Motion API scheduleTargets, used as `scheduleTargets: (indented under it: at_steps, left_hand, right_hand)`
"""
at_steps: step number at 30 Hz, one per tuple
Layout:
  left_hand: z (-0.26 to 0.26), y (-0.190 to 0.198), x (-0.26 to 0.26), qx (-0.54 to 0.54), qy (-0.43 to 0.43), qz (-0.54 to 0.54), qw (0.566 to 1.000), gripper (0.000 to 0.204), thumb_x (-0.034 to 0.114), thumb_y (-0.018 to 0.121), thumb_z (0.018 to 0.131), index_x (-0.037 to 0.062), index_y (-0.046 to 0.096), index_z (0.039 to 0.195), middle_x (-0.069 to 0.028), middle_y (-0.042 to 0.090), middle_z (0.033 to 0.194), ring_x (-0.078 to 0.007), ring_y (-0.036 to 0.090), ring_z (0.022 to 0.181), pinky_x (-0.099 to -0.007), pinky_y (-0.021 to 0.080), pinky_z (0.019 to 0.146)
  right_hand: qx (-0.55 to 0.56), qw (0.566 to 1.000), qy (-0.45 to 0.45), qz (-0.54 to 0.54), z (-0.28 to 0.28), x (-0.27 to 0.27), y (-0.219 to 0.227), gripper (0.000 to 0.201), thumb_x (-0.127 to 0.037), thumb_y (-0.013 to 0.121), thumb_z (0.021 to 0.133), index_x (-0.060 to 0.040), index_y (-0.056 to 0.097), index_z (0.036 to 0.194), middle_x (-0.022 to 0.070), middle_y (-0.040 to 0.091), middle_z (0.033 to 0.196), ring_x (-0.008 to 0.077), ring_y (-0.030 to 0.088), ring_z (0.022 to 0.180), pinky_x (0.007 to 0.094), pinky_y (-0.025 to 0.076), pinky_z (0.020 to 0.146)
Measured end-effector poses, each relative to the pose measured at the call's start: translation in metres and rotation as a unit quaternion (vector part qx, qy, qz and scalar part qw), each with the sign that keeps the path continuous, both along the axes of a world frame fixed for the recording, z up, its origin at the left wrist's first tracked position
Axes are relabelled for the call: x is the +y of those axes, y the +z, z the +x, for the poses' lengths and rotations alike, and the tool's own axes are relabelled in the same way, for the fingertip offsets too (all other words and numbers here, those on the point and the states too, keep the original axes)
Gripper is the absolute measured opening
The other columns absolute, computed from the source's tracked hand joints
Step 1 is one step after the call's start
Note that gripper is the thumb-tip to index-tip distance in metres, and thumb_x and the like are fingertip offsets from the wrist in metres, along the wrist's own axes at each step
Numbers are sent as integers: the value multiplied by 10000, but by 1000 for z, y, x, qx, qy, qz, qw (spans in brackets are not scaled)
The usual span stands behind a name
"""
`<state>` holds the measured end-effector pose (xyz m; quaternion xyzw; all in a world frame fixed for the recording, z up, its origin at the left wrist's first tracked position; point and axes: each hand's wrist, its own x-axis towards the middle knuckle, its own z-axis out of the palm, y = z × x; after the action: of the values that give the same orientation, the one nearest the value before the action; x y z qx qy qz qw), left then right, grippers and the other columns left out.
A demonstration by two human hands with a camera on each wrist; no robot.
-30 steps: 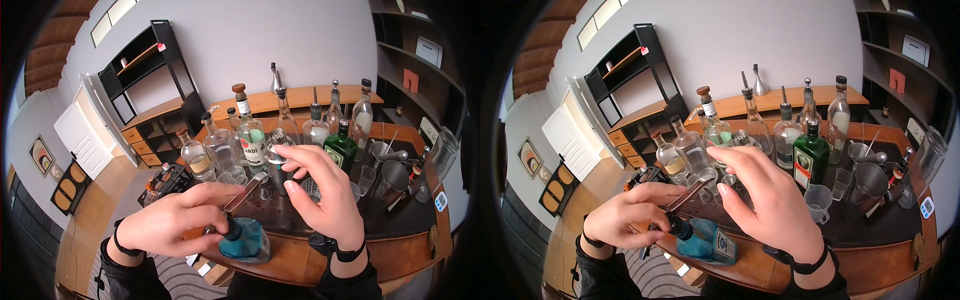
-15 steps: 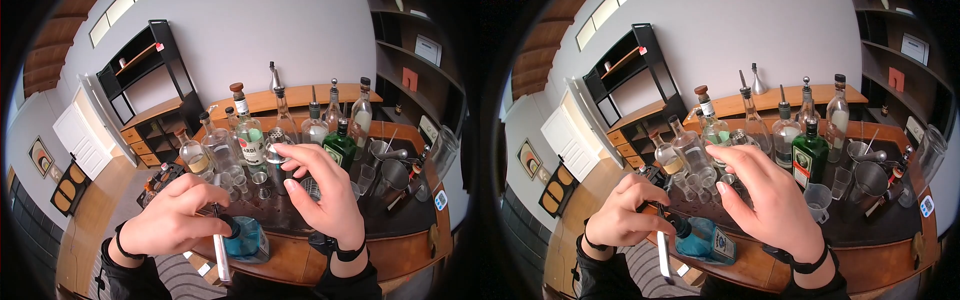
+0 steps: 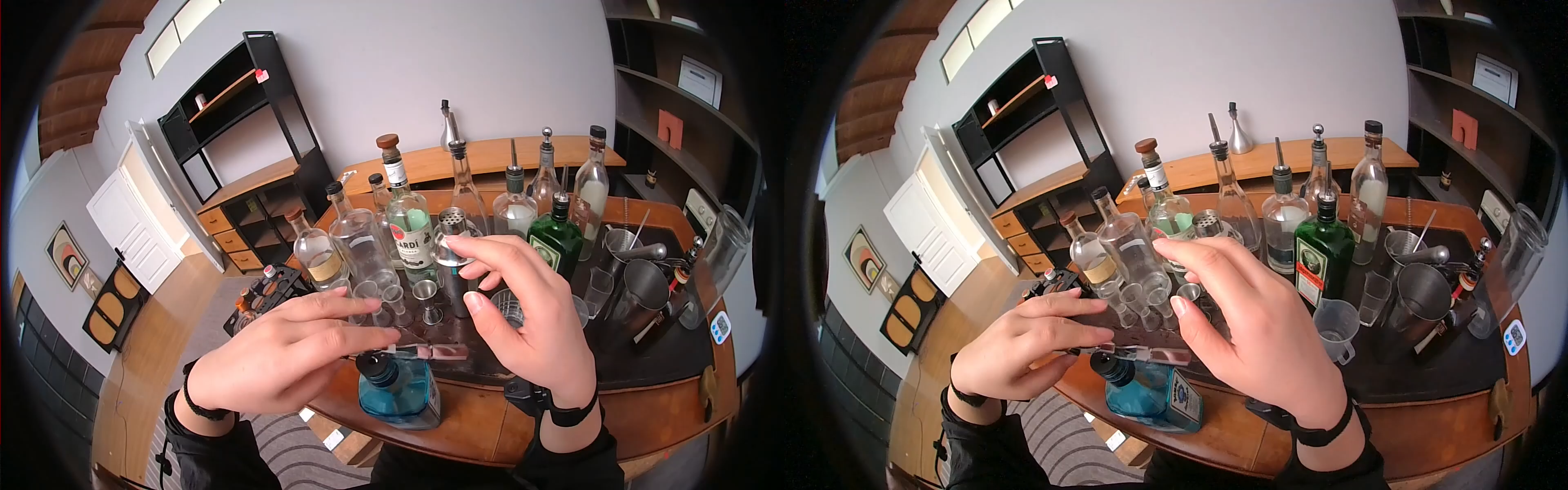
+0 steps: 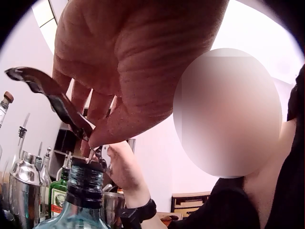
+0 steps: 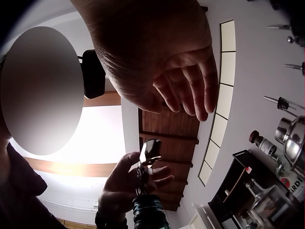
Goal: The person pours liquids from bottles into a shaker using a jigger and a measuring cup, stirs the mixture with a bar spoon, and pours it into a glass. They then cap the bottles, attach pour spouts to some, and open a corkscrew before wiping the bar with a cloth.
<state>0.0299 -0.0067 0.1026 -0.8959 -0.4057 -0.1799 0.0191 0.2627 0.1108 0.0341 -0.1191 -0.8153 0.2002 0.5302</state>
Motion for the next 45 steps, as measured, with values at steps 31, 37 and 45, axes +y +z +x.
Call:
scheduleTargets:
  at_steps: [31,37,45]
  left_hand:
    - [-1,-2,1,45,-20,27,998,400,-112,617,639,80,719,976,-43,682,963,-219,573,809,-328,480,728]
    - [0,-7,-7,30,-5,34,999,333,-75,644,656,85,707,941,-52,675,967,-227,606,768,-334,498,664]
    - [-4,-2,-10,-38,38,-55,997,204,177,752,814,42,683,950,-153,641,1094,-323,652,952,-389,530,832]
  right_hand:
    - [-20,1000,-4,-20,-14,13,-13,342,-82,621,889,-48,563,1224,130,620,1061,279,624,742,355,506,658]
    - [-65,996,12,-57,-39,26,-33,299,-117,592,906,-40,562,1194,147,623,1057,339,649,815,417,530,719]
    - [-125,992,11,-7,-57,23,-46,298,-96,608,884,-31,571,1173,148,618,1014,348,647,885,414,535,754]
